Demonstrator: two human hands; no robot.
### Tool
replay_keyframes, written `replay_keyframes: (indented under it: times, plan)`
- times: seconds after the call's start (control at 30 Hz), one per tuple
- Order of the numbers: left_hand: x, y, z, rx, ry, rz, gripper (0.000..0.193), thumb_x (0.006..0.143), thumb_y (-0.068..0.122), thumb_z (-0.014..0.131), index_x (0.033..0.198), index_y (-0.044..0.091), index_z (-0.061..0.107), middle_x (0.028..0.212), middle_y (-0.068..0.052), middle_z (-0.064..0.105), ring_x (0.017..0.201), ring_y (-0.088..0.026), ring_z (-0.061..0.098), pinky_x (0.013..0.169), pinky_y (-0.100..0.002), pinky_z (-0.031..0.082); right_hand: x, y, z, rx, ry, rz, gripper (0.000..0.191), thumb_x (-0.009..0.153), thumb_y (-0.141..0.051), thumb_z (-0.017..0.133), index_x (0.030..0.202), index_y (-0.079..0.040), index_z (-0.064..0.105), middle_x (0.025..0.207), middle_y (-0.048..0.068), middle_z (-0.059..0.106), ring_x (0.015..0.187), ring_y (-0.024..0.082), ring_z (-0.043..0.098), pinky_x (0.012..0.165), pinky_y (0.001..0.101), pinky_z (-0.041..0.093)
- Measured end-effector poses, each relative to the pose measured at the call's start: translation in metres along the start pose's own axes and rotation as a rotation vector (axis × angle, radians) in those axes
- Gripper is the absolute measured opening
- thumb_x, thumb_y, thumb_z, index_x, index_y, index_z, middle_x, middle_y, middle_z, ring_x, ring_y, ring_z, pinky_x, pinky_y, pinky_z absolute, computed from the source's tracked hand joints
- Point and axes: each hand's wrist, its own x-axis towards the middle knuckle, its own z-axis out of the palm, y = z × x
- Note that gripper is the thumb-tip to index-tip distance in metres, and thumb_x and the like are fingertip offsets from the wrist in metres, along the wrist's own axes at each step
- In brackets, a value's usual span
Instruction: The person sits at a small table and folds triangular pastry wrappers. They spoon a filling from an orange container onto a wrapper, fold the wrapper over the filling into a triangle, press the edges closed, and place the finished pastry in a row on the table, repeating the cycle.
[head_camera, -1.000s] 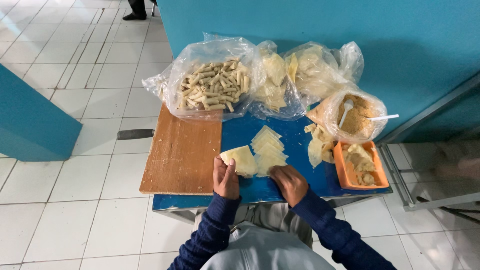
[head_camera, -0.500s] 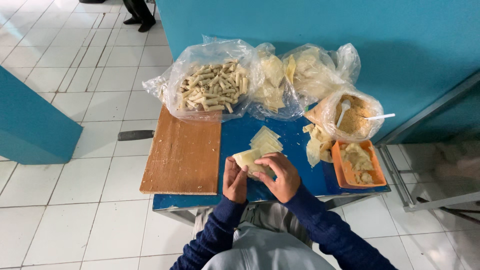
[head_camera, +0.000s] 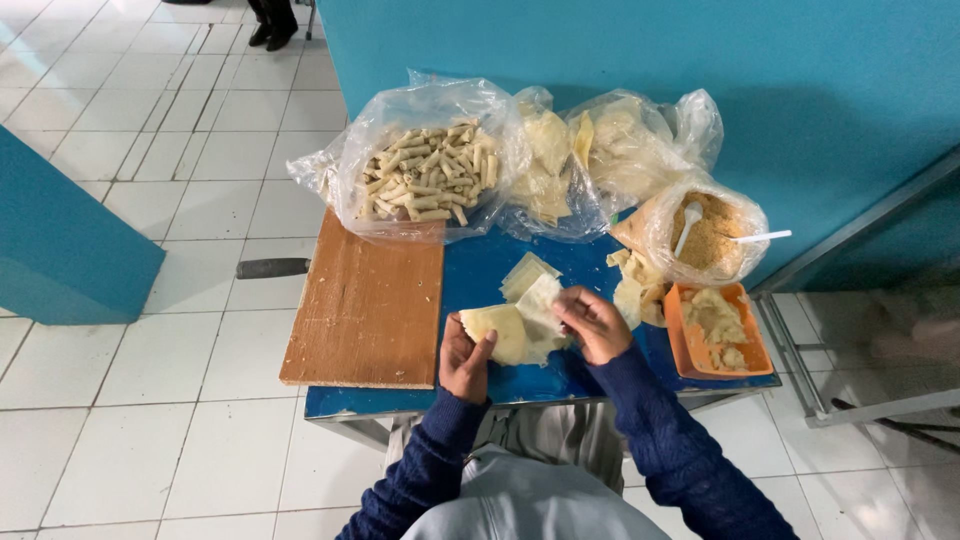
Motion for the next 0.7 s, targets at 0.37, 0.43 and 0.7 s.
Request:
replay_keyframes:
  times: [0.37,0.43,0.7]
  plan:
    - [0.005,0.016,-0.011,0.119,0.087,0.098,0.036,0.099,0.005,0.062,0.132,-0.002,0.048,0.124,-0.014,0.064,0.114,-0.021,0.061,0.102,-0.034,0.047,-0.051,-0.015,0.035,-1.21,0.049,-0.746,0.009,0.085,-0.002,0.073,0.093,-0.004,0.073,0.1,0.009,0.076,0.089,0.03,0.071,0.076,0.0386,0.057]
    - [0.002,0.015,-0.013,0.098,0.09,0.093,0.036,0.1,0.004,0.062,0.132,-0.002,0.047,0.124,-0.014,0.063,0.115,-0.021,0.061,0.103,-0.034,0.047,-0.059,-0.011,0.038,-1.22,0.043,-0.777,0.01,0.085,-0.003,0.074,0.094,-0.005,0.073,0.1,0.009,0.076,0.09,0.03,0.071,0.077,0.0389,0.057]
    - [0.001,0.005,-0.012,-0.065,0.075,0.072,0.034,0.1,0.002,0.057,0.132,0.0,0.046,0.128,-0.014,0.061,0.121,-0.021,0.058,0.108,-0.035,0.043,-0.074,-0.02,0.048,-1.216,-0.006,-0.783,0.015,0.084,-0.008,0.077,0.099,-0.007,0.076,0.104,0.007,0.077,0.095,0.027,0.071,0.08,0.0381,0.057]
